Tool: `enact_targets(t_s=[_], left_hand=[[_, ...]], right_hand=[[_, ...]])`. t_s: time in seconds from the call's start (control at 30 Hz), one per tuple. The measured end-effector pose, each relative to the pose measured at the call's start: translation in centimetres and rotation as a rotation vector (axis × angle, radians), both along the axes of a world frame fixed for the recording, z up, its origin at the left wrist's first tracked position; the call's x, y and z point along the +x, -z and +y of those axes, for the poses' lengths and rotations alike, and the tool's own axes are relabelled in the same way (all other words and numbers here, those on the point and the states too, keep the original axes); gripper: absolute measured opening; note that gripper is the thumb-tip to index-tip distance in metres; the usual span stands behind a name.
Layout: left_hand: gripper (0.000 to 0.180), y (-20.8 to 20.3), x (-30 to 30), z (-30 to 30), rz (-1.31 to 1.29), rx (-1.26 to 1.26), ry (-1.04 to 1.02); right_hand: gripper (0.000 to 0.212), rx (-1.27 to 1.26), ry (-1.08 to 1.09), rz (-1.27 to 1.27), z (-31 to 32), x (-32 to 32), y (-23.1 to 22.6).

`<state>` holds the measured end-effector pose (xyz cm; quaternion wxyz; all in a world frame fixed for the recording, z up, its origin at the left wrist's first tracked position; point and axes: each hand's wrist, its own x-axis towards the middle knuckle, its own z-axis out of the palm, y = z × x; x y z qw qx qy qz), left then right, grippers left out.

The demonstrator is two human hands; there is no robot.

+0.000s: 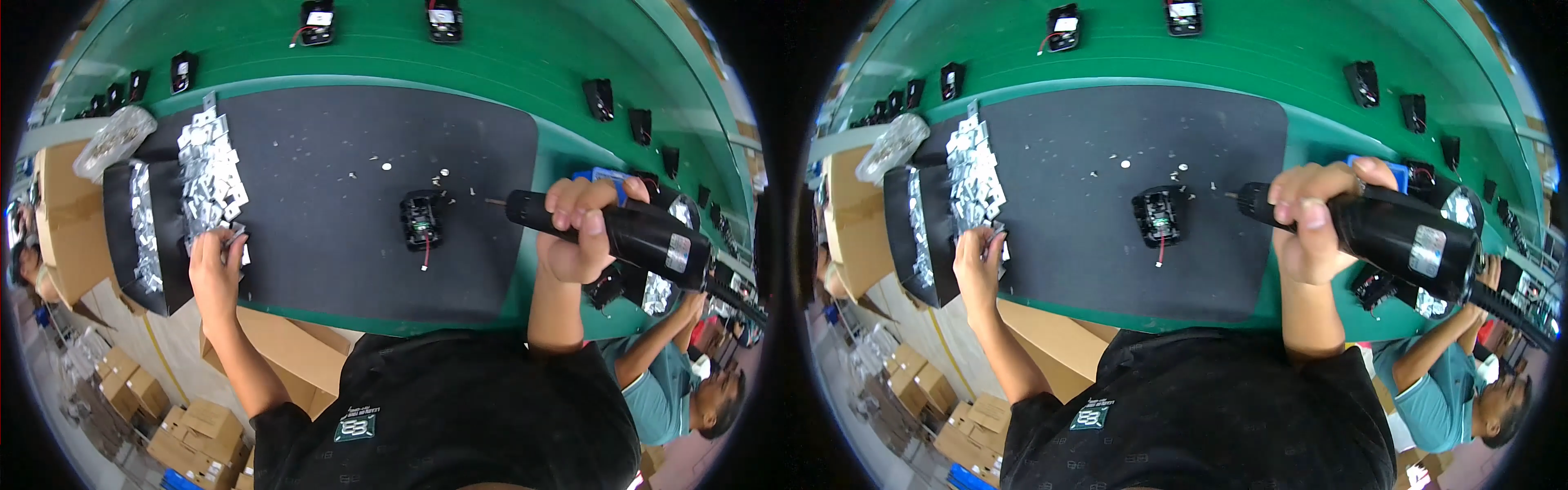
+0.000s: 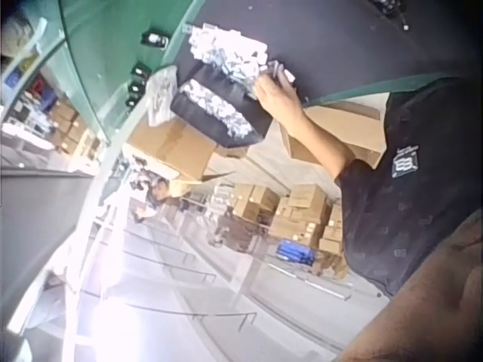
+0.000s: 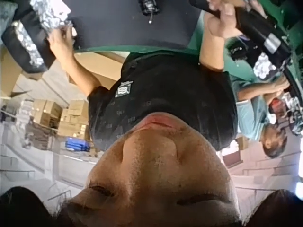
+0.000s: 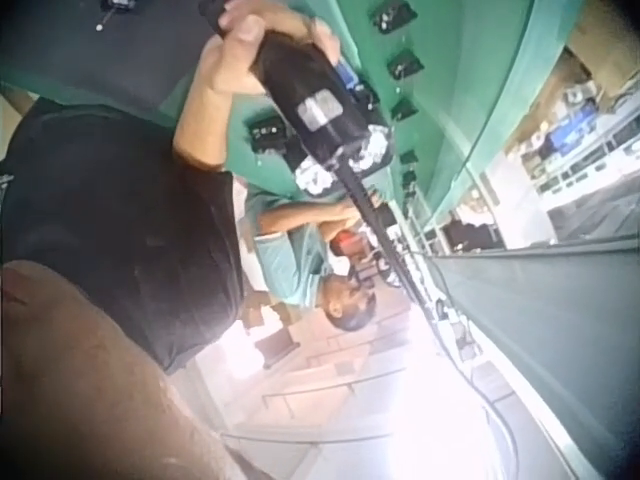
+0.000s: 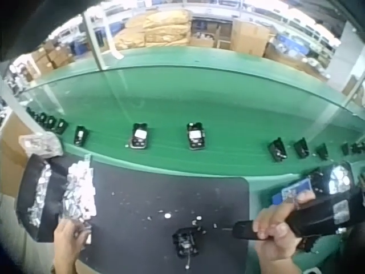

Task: The person attaches electronic components and metal brackets to small plastic casings by fastening screws with an electric screwdriver.

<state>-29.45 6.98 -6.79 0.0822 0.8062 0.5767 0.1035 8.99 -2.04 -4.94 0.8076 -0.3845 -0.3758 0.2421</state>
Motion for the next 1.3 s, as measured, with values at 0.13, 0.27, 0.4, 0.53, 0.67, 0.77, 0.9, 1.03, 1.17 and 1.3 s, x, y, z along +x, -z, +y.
enact_targets(t_s=[0.13, 0.27, 0.4, 0.53, 0.67, 0.77, 0.9, 1.03, 1.17, 1.3], left_hand=[[0.017, -0.2, 2.8, -1.7, -0.223, 0.072, -0.103], [0.02, -0.6, 8.5, -3.9, -0.491, -0.103, 0.099], [0.021, -1.2, 13.5, -5.4, -0.644, -0.213, 0.169], [0.02, -1.2, 15.4, -5.2, -0.66, -0.225, 0.203], [0.018, -0.6, 16.7, -4.5, -0.647, -0.216, 0.278], [0.018, -0.2, 17.7, -4.4, -0.593, -0.213, 0.306], [0.019, 0.0, 18.5, -3.8, -0.525, -0.202, 0.275], [0.021, 0.1, 19.3, -3.6, -0.534, -0.241, 0.256], [0.025, 0.0, 19.6, -2.9, -0.589, -0.456, 0.214], [0.036, -0.3, 19.4, -2.5, -0.556, -0.665, 0.156]], right_hand=[[0.051, 0.025, -0.019, 0.022, 0.4, -0.2, 0.2], [0.05, 0.029, -0.044, 0.018, 0.7, -0.3, 1.0], [0.051, 0.012, -0.071, 0.04, 0.5, -0.5, 1.1], [0.051, 0.028, -0.08, 0.052, 0.2, -0.5, 0.8], [0.052, 0.014, -0.084, -0.014, 0.5, -0.3, 1.7], [0.052, 0.011, -0.075, -0.042, 0.3, 0.0, 1.6], [0.052, 0.014, -0.049, 0.049, 0.1, 0.2, 0.4], [0.054, 0.023, -0.052, 0.106, -0.5, 0.6, -0.4], [0.054, -0.015, -0.072, 0.113, -1.2, 0.9, -1.5], [0.054, -0.018, -0.122, 0.129, -1.8, 0.9, -1.9]])
